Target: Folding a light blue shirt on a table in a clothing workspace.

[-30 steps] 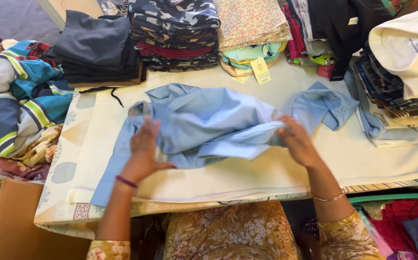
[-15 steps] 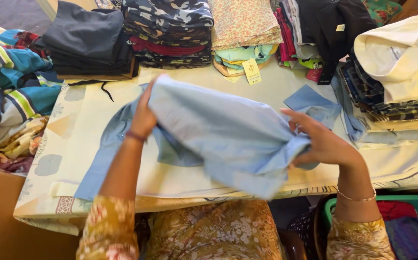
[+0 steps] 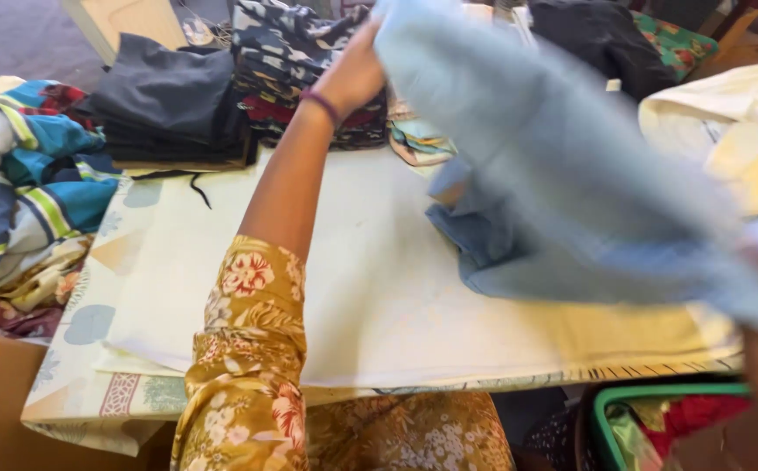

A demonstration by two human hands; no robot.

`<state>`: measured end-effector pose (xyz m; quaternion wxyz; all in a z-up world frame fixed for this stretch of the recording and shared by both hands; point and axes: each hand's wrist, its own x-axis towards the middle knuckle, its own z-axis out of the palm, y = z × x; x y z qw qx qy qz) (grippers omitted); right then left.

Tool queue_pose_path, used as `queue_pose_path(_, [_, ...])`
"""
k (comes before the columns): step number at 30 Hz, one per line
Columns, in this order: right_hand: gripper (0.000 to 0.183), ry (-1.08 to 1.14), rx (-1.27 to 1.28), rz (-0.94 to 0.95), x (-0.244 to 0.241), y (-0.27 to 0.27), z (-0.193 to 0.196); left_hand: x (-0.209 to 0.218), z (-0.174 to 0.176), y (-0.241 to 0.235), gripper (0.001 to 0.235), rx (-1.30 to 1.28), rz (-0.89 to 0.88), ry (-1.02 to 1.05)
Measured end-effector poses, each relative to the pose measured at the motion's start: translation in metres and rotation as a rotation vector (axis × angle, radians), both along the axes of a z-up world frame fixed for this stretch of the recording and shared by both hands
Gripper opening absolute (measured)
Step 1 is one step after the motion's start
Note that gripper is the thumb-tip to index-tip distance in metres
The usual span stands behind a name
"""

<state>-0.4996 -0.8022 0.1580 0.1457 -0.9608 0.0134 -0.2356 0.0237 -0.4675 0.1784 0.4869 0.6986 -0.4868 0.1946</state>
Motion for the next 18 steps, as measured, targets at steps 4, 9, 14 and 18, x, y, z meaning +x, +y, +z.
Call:
queue_pose_path(4, [0.076, 0.143, 0.09, 0.108, 0.05, 0.117, -0.032, 0.038, -0.097, 0.074, 0.029, 0.13, -0.125, 0.203])
queue_pose_path(9, [0.055, 0.673, 0.412, 0.51, 0.131, 0.241, -0.024, 0.005, -0.119, 0.158, 0.033, 0.521, 0.021, 0.81])
queue_pose_path(14, [0.067, 0.409, 0.644, 0.914, 0.172, 0.305, -0.081, 0.048, -0.143, 0.201, 0.06, 0.284, 0.293, 0.584])
queue_pose_path(18, [0.066, 0.336, 0.414, 1.006, 0.176, 0.314, -0.068, 0.022, -0.128, 0.212, 0.1, 0.433, 0.85, 0.506])
